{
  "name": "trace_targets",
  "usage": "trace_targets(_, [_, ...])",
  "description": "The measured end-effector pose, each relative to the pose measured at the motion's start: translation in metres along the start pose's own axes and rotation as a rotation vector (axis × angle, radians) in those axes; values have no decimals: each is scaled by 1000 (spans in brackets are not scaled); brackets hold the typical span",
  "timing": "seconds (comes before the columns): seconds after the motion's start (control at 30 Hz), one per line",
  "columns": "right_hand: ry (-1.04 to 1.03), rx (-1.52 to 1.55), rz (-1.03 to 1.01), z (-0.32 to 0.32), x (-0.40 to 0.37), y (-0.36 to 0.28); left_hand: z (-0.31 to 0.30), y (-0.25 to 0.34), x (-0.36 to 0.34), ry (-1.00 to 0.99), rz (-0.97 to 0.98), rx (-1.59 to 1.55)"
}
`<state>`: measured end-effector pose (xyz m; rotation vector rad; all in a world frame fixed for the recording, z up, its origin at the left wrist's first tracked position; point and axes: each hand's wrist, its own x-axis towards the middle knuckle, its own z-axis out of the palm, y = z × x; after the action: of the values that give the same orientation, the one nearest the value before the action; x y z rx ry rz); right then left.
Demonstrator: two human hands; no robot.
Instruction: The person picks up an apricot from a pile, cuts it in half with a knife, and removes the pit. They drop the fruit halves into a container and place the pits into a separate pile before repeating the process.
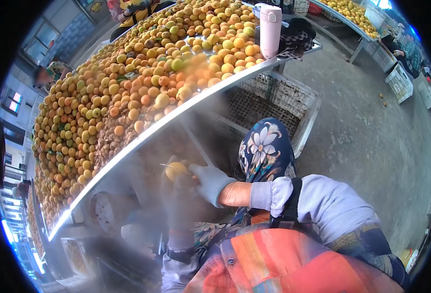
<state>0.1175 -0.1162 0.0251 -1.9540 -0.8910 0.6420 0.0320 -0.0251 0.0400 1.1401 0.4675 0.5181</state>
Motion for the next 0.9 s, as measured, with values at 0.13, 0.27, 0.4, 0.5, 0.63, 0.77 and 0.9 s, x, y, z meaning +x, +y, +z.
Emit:
trace_targets(0.13, [84, 51, 48, 8, -1, 0, 2, -13, 1, 50, -58, -42])
trace_targets(0.27, [27, 7, 38, 2, 0, 6, 0, -11, -1, 5, -26, -64])
trace_targets(0.4, [2, 21, 6, -3, 3, 3, -1, -13, 3, 2, 65, -2])
trace_targets(0.5, [33, 50, -6, 2, 2, 6, 3, -11, 0, -10, 31, -36])
trace_targets(0.63, [138, 81, 78, 19, 1, 9, 4, -21, 5, 76, -88, -106])
trace_targets(0.77, [71, -23, 97, 6, 3, 9, -5, -30, 7, 64, -18, 26])
trace_targets(0.9, [82, -11, -28, 0, 9, 15, 1, -25, 7, 90, 51, 1])
